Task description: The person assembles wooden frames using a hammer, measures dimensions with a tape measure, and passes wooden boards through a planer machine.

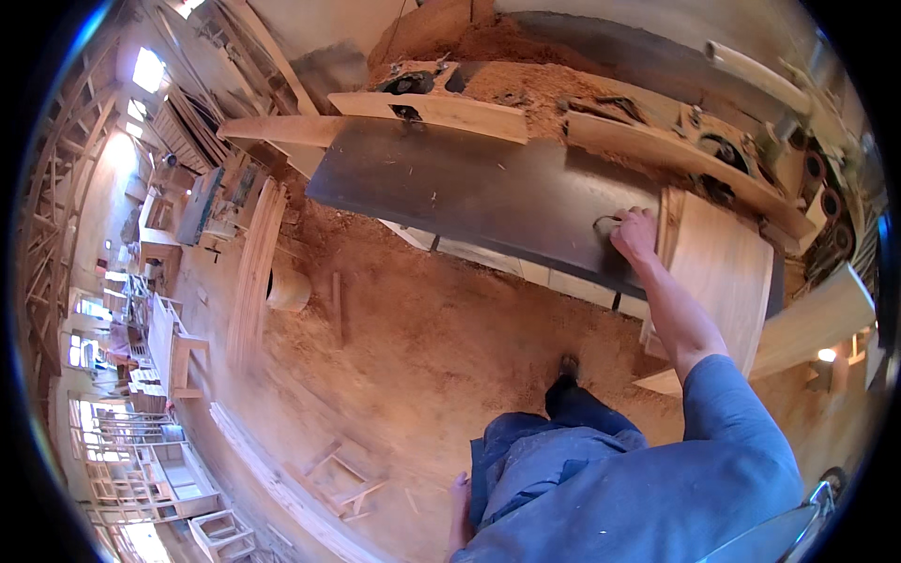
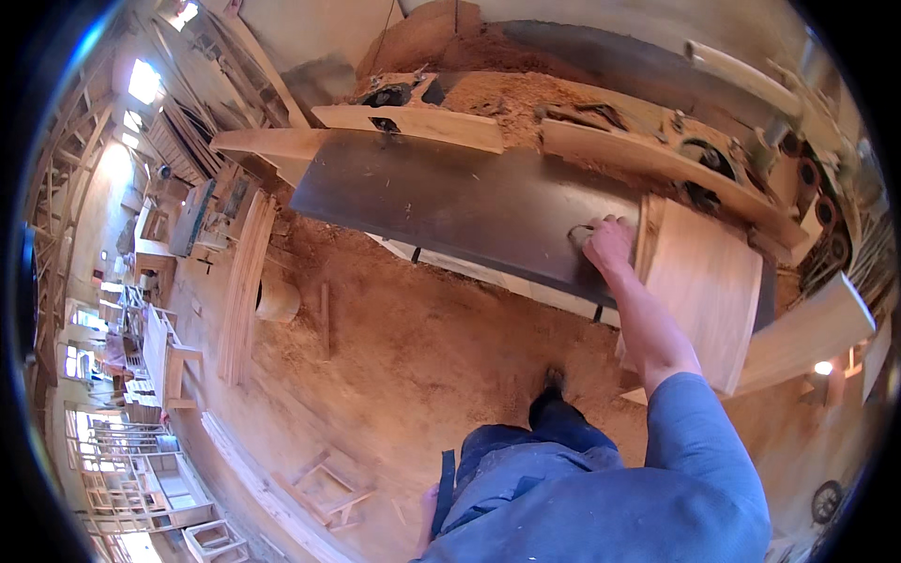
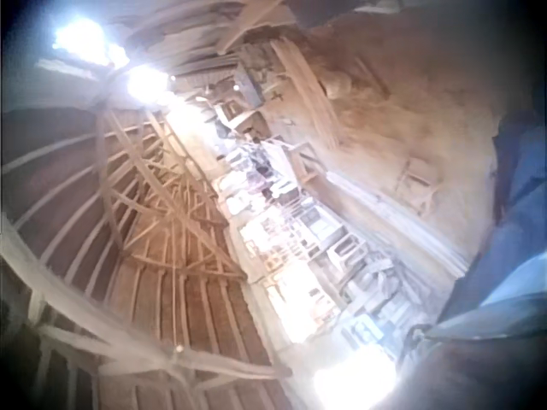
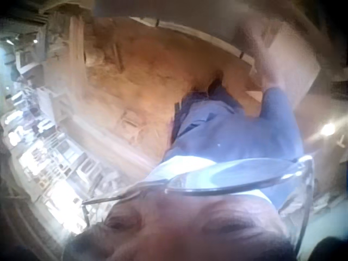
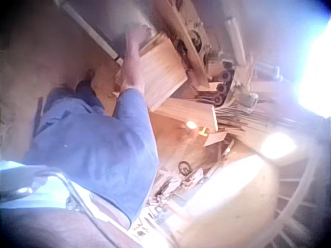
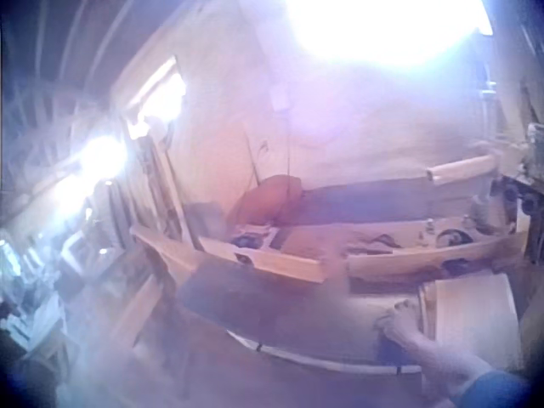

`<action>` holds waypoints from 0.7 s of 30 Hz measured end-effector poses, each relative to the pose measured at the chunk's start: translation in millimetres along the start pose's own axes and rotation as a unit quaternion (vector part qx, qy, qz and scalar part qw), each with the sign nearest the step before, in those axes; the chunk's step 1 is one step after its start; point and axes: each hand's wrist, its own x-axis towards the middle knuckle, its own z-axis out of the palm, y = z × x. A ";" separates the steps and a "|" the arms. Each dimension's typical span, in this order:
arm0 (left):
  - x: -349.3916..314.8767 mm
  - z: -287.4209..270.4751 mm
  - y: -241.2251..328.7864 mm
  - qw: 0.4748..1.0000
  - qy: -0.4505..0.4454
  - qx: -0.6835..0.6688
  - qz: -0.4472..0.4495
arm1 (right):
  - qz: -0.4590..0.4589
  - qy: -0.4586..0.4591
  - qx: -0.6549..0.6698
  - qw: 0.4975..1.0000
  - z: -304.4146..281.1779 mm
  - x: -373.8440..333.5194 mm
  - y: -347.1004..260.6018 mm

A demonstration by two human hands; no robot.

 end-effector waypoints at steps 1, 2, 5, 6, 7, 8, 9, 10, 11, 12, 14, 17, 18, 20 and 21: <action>2.1 -11.7 16.0 0.999 0.011 -0.024 -0.033 | -0.021 0.039 -0.043 0.998 -6.3 4.7 -18.2; 14.1 -21.0 34.7 0.994 0.029 -0.087 -0.062 | -0.038 0.083 -0.086 0.992 -9.9 16.2 -29.4; 71.6 -54.6 106.5 0.919 0.110 -0.349 -0.144 | -0.068 0.072 -0.009 0.995 43.6 60.2 -59.0; 100.2 -67.4 131.6 0.905 0.112 -0.384 -0.143 | -0.065 0.067 0.008 0.996 60.9 73.5 -76.3; 132.3 -78.3 157.8 0.899 0.105 -0.403 -0.132 | -0.061 0.060 0.026 0.996 78.9 86.4 -93.6; 173.7 -95.1 180.1 0.909 0.076 -0.396 -0.111 | -0.025 0.070 0.018 0.997 96.7 100.1 -116.5; 216.3 -110.5 203.0 0.917 0.045 -0.387 -0.088 | 0.013 0.081 0.010 0.997 110.4 113.2 -141.7; 243.4 -122.8 250.1 0.919 0.031 -0.388 -0.062 | 0.053 0.092 -0.004 0.994 124.0 121.9 -164.4; 271.1 -138.3 303.3 0.920 0.019 -0.389 -0.033 | 0.047 0.066 -0.020 0.997 137.4 130.7 -192.1; 301.3 -151.9 346.5 0.917 0.013 -0.398 -0.026 | 0.042 0.037 -0.036 0.998 149.5 134.1 -224.0; 369.4 -163.5 392.9 0.890 -0.012 -0.455 -0.035 | -0.242 -0.101 -0.001 0.965 147.5 118.3 -297.2; 501.3 -170.9 423.3 0.778 -0.053 -0.622 -0.076 | -0.392 -0.187 0.120 0.893 162.6 110.9 -351.7; 539.4 -171.4 423.1 0.740 -0.070 -0.668 -0.041 | -0.348 -0.175 0.143 0.910 163.7 112.8 -353.0; 606.5 -166.7 431.0 0.670 -0.119 -0.733 0.019 | -0.286 -0.180 0.151 0.929 163.4 109.8 -349.8; 626.1 -165.3 441.3 0.659 -0.142 -0.737 0.048 | -0.282 -0.184 0.137 0.932 158.6 113.8 -353.6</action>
